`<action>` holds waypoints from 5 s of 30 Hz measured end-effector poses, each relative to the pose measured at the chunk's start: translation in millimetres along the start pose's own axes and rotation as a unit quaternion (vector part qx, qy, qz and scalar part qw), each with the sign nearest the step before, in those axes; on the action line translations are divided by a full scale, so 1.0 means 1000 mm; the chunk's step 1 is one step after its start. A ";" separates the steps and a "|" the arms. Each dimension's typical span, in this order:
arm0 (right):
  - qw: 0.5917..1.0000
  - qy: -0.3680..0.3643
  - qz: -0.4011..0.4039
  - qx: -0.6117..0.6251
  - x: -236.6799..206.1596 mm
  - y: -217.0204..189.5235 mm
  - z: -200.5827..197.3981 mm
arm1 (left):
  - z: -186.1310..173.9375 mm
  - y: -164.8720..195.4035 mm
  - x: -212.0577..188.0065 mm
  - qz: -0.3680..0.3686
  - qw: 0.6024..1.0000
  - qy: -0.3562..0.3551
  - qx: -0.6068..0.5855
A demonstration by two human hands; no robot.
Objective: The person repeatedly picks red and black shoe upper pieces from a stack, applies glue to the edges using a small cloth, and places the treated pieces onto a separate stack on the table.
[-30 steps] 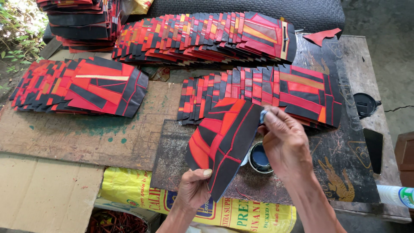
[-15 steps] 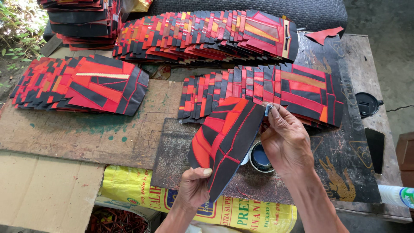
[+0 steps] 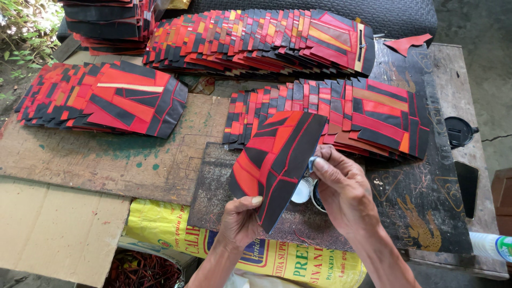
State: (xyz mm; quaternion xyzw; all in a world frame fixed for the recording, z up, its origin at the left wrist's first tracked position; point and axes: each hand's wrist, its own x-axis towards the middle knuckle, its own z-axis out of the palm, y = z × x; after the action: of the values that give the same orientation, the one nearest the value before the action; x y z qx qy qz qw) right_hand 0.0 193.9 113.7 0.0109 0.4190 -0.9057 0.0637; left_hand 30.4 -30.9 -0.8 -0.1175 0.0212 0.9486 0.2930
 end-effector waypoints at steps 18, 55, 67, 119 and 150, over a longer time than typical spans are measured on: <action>0.965 0.053 -0.056 -0.250 -0.035 -0.002 -0.102 | 0.056 0.253 -0.013 0.450 0.775 0.130 0.424; 0.440 -0.343 -0.129 -0.819 0.087 0.050 -0.010 | -0.020 0.312 -0.006 0.435 0.704 0.280 0.487; 0.429 -0.344 -0.111 -0.828 0.089 0.058 -0.017 | -0.024 0.318 -0.011 0.426 0.708 0.292 0.482; 0.656 -0.034 -0.235 -0.717 -0.026 0.011 -0.030 | 0.165 0.074 0.297 0.258 0.684 -0.207 0.650; 0.513 -0.202 -0.195 -0.811 0.019 0.027 -0.036 | 0.018 0.095 0.158 0.261 0.904 0.091 0.325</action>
State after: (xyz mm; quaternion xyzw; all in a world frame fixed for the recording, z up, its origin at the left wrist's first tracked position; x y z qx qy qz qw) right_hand -17.1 201.8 68.0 -0.3105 0.9389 -0.1397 -0.0502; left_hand -153.7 -20.6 -23.8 -0.0918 0.3851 0.9167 0.0538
